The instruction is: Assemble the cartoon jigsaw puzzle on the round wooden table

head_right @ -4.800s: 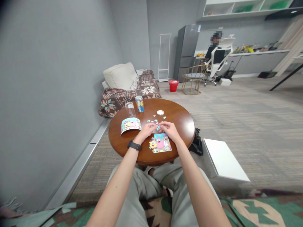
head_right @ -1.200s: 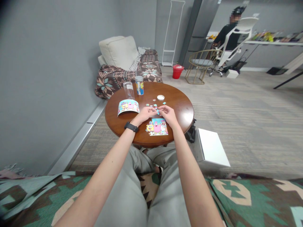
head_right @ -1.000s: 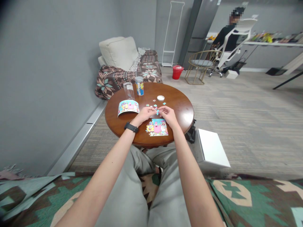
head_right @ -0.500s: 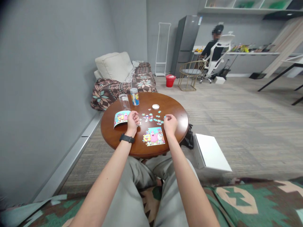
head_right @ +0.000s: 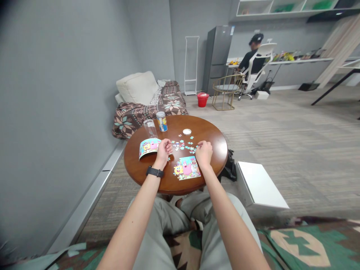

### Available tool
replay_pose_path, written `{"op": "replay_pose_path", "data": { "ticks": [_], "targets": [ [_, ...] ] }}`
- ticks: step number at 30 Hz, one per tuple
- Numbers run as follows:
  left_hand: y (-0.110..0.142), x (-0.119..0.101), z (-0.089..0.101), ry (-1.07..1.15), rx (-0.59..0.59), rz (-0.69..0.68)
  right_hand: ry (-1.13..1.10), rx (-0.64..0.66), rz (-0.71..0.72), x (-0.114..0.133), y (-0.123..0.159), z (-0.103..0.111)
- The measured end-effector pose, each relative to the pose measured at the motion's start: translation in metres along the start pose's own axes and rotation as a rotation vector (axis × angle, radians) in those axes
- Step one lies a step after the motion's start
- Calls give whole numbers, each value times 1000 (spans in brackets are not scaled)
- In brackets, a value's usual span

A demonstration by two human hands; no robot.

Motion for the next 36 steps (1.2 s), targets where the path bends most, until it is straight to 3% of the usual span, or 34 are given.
{"op": "replay_pose_path", "data": {
  "ticks": [5,8,10,12,19,24,32,36],
  "targets": [
    [3,-2,0,23,-5,-3,39,17,32,5,1,3],
    [3,-4,2,13,-53,-12,35,94,216,25,0,2],
    [3,-5,4,1,-81,-22,25,210,372,41,-2,-4],
    [4,-5,5,-12,-94,-36,35,318,441,51,-8,-12],
    [3,-5,6,-45,-108,-40,98,468,354,51,-49,-46],
    [2,-4,7,-23,-97,-29,161,569,298,50,-61,-61],
    [1,-3,6,-19,-91,-12,142,649,276,61,-60,-63],
    [1,-3,7,-21,-87,-27,18,534,295,64,-50,-50]
  ]
}}
Point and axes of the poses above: each hand's wrist, its own y-axis away from the middle knuckle, its own z-axis out of the back of the hand, x = y × z, the point moved 5 cm from there along -y, towards the middle knuckle, and after that the axes turned 14 degrees about z, right-handed, at the moved point
